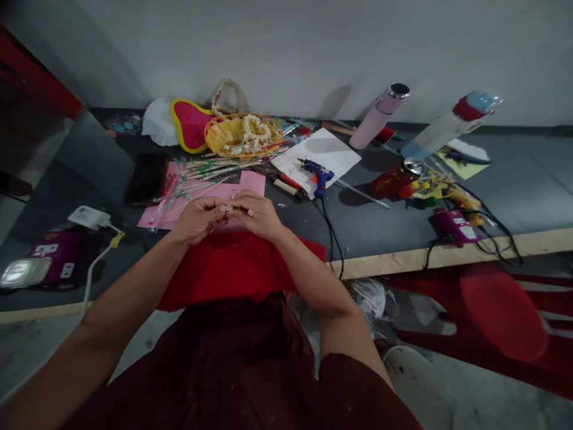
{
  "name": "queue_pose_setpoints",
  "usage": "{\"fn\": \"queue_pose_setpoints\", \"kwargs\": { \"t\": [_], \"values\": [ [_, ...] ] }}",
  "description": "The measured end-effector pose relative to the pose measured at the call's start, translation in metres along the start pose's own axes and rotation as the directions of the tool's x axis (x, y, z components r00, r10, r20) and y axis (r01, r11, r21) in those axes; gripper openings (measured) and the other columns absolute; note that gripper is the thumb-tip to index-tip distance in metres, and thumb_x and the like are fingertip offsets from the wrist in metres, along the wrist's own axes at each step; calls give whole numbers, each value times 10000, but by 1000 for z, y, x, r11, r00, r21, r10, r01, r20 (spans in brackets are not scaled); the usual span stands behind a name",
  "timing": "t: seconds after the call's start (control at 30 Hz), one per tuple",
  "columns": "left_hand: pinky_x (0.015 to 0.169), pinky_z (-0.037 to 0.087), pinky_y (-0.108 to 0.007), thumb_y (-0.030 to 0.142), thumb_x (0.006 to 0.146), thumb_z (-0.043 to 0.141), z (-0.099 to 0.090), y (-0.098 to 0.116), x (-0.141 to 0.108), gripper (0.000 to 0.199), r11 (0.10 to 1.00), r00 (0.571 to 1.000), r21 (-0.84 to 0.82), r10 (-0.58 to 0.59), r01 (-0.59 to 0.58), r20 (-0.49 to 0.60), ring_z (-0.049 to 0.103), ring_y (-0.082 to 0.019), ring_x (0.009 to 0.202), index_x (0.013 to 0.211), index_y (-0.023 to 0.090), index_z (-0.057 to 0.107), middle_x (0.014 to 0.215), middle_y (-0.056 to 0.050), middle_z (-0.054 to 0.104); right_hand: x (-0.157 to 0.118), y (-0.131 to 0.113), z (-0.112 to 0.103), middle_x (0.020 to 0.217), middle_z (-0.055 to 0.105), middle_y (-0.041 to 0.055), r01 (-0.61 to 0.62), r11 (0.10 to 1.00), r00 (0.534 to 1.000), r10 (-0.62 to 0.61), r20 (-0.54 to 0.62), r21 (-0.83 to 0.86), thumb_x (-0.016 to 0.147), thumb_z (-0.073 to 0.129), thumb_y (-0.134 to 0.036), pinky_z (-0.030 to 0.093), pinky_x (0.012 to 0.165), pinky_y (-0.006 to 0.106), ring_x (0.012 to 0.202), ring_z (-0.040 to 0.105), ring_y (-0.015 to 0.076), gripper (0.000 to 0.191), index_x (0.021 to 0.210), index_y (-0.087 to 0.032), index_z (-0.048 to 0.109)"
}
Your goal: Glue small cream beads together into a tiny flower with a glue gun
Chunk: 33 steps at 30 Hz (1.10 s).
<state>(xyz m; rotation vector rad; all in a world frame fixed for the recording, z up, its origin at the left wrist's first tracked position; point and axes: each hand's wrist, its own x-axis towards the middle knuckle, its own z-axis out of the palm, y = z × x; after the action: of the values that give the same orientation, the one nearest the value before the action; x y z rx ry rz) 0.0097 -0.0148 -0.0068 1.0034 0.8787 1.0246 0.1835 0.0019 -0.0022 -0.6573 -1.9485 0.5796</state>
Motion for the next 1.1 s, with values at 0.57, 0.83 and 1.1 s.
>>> {"fn": "queue_pose_setpoints", "kwargs": {
  "t": [0.57,0.83,1.1],
  "values": [
    [449,340,-180,348,665,741,3,8,-3,237,998,999,-25,-53,53,-6,480,-59,476,720,126,681,549,-5,563,0,2,-3,888,663,47,-46,997,999,44,32,60,830,607,-321,515,767,290,850,614,124,218,1013,-220,669],
    [439,306,-186,355,640,756,3,9,-3,264,998,998,18,-56,57,-27,470,-60,468,714,113,681,547,-7,568,-2,4,0,862,665,52,1,999,1000,-1,0,-45,816,621,-314,534,734,279,811,627,127,177,941,-212,694],
    [441,300,-183,355,639,759,-2,10,-3,259,995,995,36,-93,92,22,448,-50,448,673,114,670,513,-1,552,-2,1,1,819,669,38,-43,999,999,42,26,29,794,647,-320,530,728,271,779,625,124,152,889,-217,706]
  ]
}}
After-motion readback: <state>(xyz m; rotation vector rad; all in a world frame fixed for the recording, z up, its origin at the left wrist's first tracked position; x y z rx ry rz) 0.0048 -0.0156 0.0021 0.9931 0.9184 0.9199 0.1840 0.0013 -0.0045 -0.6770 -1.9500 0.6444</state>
